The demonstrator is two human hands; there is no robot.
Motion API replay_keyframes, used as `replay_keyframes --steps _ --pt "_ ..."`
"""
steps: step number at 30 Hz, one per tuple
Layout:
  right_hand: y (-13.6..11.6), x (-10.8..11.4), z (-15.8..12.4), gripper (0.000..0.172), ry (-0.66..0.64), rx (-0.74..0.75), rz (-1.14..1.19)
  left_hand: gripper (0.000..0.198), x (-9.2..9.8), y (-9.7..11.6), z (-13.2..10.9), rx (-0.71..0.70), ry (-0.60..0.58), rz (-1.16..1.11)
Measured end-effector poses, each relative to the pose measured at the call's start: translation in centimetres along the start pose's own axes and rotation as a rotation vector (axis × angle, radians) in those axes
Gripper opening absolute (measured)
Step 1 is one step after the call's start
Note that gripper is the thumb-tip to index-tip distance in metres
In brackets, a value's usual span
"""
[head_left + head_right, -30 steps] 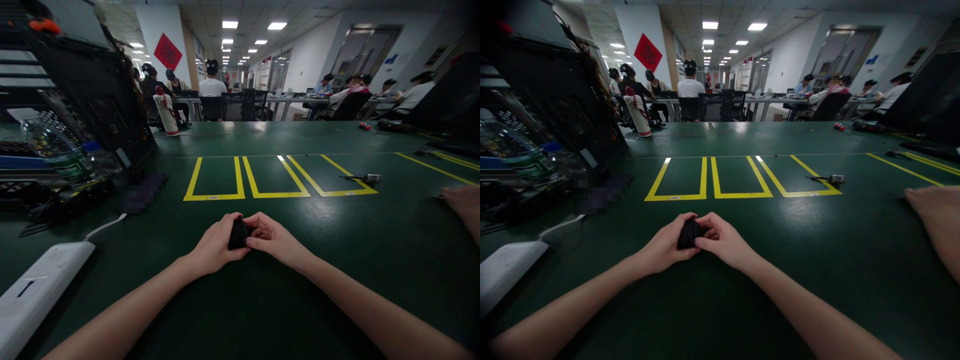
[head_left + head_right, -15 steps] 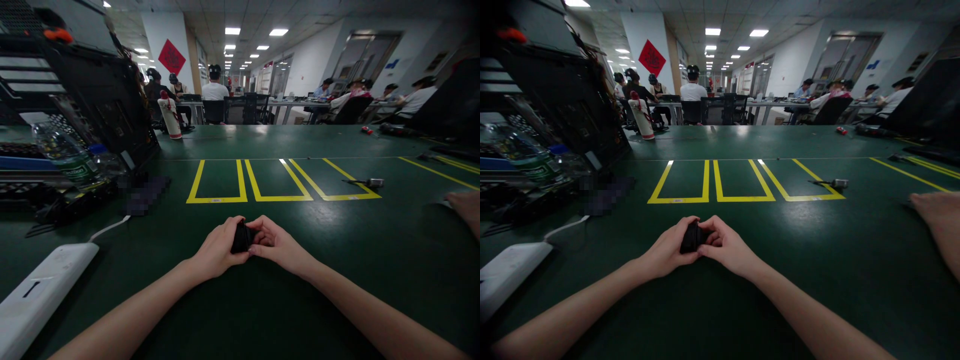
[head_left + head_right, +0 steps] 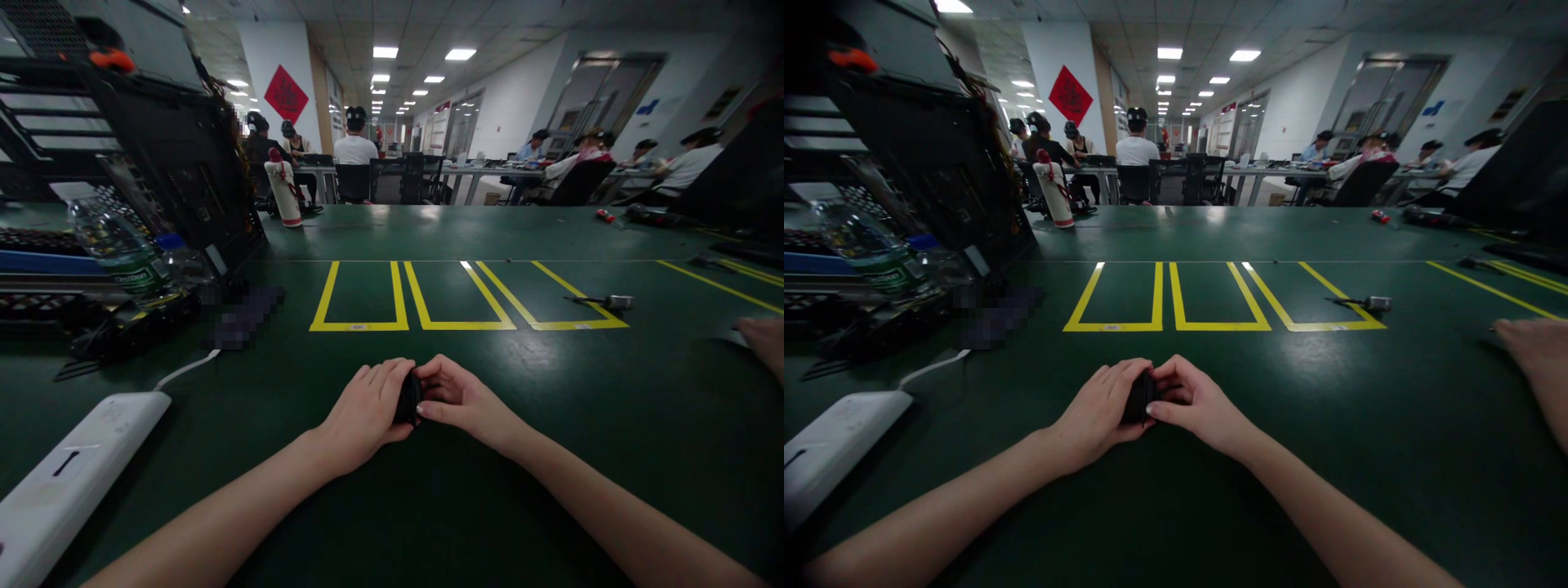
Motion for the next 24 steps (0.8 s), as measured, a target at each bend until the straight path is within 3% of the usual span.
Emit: replay_keyframes --steps 3,9,13,21,24 --pt "-0.1 -0.2 -0.1 0.033 -0.004 0.038 -0.038 0.059 0.3 -0.1 0.1 0.044 -0.01 -0.043" --pt "-0.2 -0.5 0.3 0.016 0.083 0.026 -0.02 0.053 1.1 -0.1 0.5 0.103 -0.08 -0.174" --pt "0.0 -0.4 0.8 0.024 0.127 -0.019 -0.085 0.053 1.1 -0.4 0.6 0.145 -0.127 -0.273" --pt "-0.5 -0.6 0.1 0.028 0.044 0.006 -0.084 0.057 0.1 -0.9 0.6 0.164 -0.124 -0.316" --pt "-0.4 -0.6 0.2 0.018 0.072 0.008 -0.072 0.057 0.0 -0.9 0.6 0.159 -0.115 -0.322"
Point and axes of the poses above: each hand's wrist, its own z-axis towards the middle knuckle, its own x-axis out of the back of the hand, y = z × x, the point moved 2 cm from there along z, towards the middle knuckle, and after that the axes turned 15 degrees about z, right-handed, at the moved point
